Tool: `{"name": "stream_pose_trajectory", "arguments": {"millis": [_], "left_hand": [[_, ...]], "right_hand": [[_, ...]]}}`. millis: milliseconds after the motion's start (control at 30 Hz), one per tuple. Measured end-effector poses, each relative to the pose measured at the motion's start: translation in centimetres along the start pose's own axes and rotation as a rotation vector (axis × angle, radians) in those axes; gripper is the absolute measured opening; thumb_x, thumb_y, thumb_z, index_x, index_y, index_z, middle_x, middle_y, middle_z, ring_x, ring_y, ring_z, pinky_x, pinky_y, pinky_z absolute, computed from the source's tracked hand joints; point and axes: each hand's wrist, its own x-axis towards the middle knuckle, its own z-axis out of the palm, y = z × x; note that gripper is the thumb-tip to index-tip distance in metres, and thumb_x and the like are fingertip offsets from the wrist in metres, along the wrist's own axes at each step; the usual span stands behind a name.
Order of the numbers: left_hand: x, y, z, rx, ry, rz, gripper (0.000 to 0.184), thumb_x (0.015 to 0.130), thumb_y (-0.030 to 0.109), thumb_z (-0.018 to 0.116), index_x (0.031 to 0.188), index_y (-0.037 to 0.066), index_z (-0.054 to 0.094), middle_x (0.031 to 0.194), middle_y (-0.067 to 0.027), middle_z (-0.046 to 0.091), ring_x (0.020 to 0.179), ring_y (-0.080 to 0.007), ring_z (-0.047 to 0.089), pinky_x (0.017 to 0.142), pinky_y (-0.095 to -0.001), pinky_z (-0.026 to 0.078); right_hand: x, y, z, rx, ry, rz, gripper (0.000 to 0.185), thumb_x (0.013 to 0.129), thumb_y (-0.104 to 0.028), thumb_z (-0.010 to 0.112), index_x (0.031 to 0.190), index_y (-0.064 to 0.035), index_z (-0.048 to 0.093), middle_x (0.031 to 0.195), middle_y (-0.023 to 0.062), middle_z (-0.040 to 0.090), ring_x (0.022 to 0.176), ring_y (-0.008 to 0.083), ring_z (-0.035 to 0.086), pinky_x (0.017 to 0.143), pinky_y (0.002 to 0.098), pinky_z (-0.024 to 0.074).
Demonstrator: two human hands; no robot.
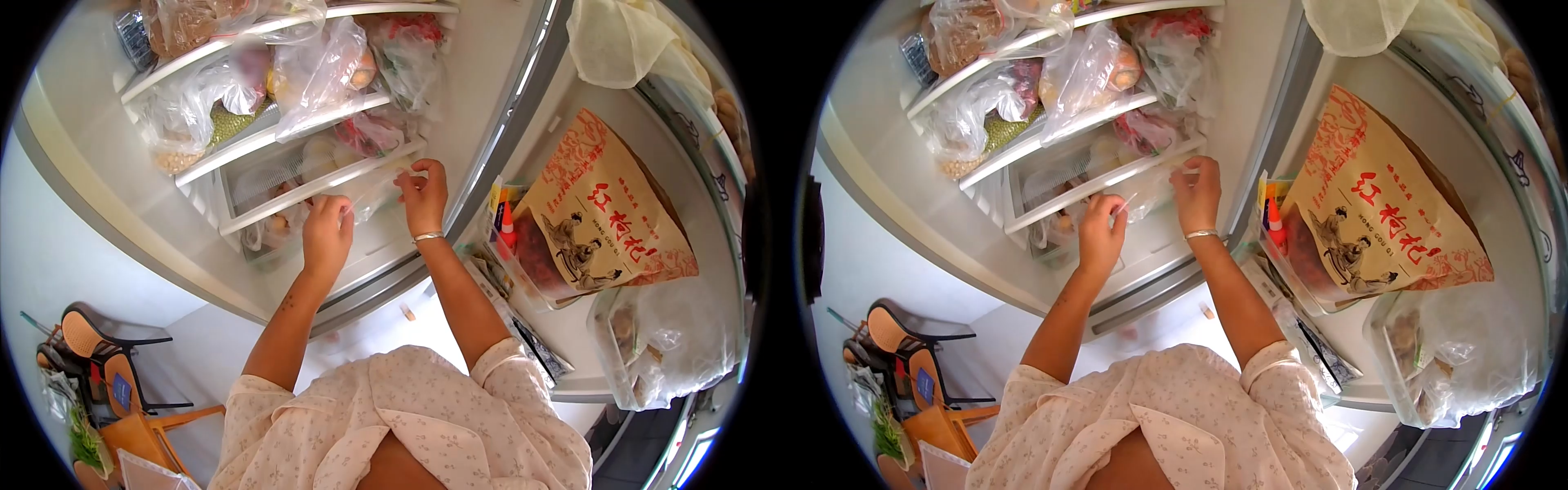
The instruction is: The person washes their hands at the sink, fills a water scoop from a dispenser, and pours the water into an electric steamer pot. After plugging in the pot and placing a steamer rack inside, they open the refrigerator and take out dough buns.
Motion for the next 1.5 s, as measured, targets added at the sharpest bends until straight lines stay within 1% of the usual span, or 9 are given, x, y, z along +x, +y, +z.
{"name": "stream_pose_trajectory", "arguments": {"millis": [333,633,833,900,1000,1167,1267,1433,1500], "left_hand": [[2.4,1.7,-1.2,-0.543,0.244,-0.307,0.004,0.089,0.003,0.058,0.092,0.003,0.056,0.076,-0.0015,0.051,0.067,-0.0076,0.045,0.060,-0.0243,0.040],[-1.5,2.3,-1.1,-0.073,-0.312,0.144,0.008,0.074,0.000,0.061,0.077,0.004,0.055,0.075,-0.0097,0.052,0.074,-0.0315,0.054,0.062,-0.0399,0.044],[-2.0,1.7,-1.8,0.019,-0.208,0.340,0.009,0.072,0.002,0.063,0.073,0.004,0.054,0.074,-0.0102,0.051,0.076,-0.0329,0.054,0.086,-0.0451,0.045],[-1.4,1.1,-1.5,-0.005,-0.260,0.355,0.010,0.071,0.002,0.063,0.074,0.004,0.053,0.076,-0.0112,0.053,0.079,-0.0335,0.055,0.091,-0.0475,0.042],[-1.4,-0.3,-0.7,-0.058,-0.543,0.224,0.013,0.072,0.003,0.062,0.078,0.002,0.051,0.087,-0.0151,0.059,0.091,-0.0358,0.058,0.090,-0.0473,0.043],[-1.0,0.1,0.6,-0.041,-0.300,-0.359,0.040,0.077,0.018,0.071,0.102,0.001,0.045,0.085,-0.0244,0.061,0.082,-0.0444,0.060,0.071,-0.0475,0.048],[-0.8,-1.5,1.1,-0.117,-0.256,-0.369,0.060,0.074,0.023,0.076,0.117,0.002,0.040,0.078,-0.0256,0.062,0.079,-0.0454,0.060,0.069,-0.0489,0.047],[-0.8,-1.6,2.6,-0.011,-0.460,-0.355,0.029,0.073,0.015,0.073,0.096,0.001,0.063,0.086,-0.0208,0.065,0.087,-0.0409,0.062,0.072,-0.0458,0.048],[-0.5,1.0,1.6,0.267,-0.494,-0.064,0.014,0.071,0.011,0.072,0.076,0.001,0.065,0.096,-0.0166,0.064,0.096,-0.0363,0.059,0.079,-0.0449,0.046]], "right_hand": [[-1.8,0.5,-1.9,-0.209,-0.077,-0.379,0.026,0.084,-0.013,0.067,0.107,-0.0055,0.057,0.103,0.0082,0.058,0.083,0.0178,0.059,0.073,0.0314,0.0482],[-3.7,2.2,-1.4,-0.224,-0.313,0.081,0.039,0.084,-0.011,0.066,0.121,-0.0061,0.055,0.110,0.0080,0.060,0.089,0.0171,0.061,0.073,0.0287,0.0499],[-3.4,3.5,-2.8,-0.663,-0.541,-0.056,0.032,0.075,-0.005,0.064,0.108,-0.0031,0.061,0.112,0.0170,0.060,0.095,0.0341,0.060,0.079,0.0390,0.0500],[-3.3,1.6,-2.5,-0.605,-0.222,-0.571,0.035,0.078,-0.001,0.061,0.112,-0.0053,0.059,0.113,0.0165,0.059,0.102,0.0328,0.057,0.084,0.0383,0.0488],[-1.6,0.6,-1.1,-0.542,-0.359,-0.653,0.034,0.079,-0.001,0.059,0.113,-0.0043,0.057,0.112,0.0171,0.059,0.107,0.0349,0.054,0.090,0.0404,0.0461],[-2.4,4.4,-1.6,-0.463,-0.235,-0.318,0.034,0.081,-0.005,0.060,0.116,-0.0051,0.056,0.117,0.0178,0.058,0.100,0.0316,0.059,0.083,0.0366,0.0489],[-3.7,5.6,-2.7,-0.437,-0.363,-0.054,0.033,0.083,-0.010,0.063,0.115,-0.0053,0.057,0.111,0.0163,0.061,0.091,0.0273,0.062,0.074,0.0333,0.0502],[-3.8,4.3,-2.6,-0.225,-0.454,0.371,0.029,0.085,-0.021,0.065,0.109,-0.0050,0.061,0.110,0.0145,0.062,0.091,0.0266,0.064,0.079,0.0366,0.0503],[-3.8,4.0,-2.6,-0.339,-0.357,0.210,0.028,0.084,-0.019,0.065,0.107,-0.0044,0.061,0.110,0.0156,0.061,0.094,0.0283,0.062,0.082,0.0372,0.0494]]}}
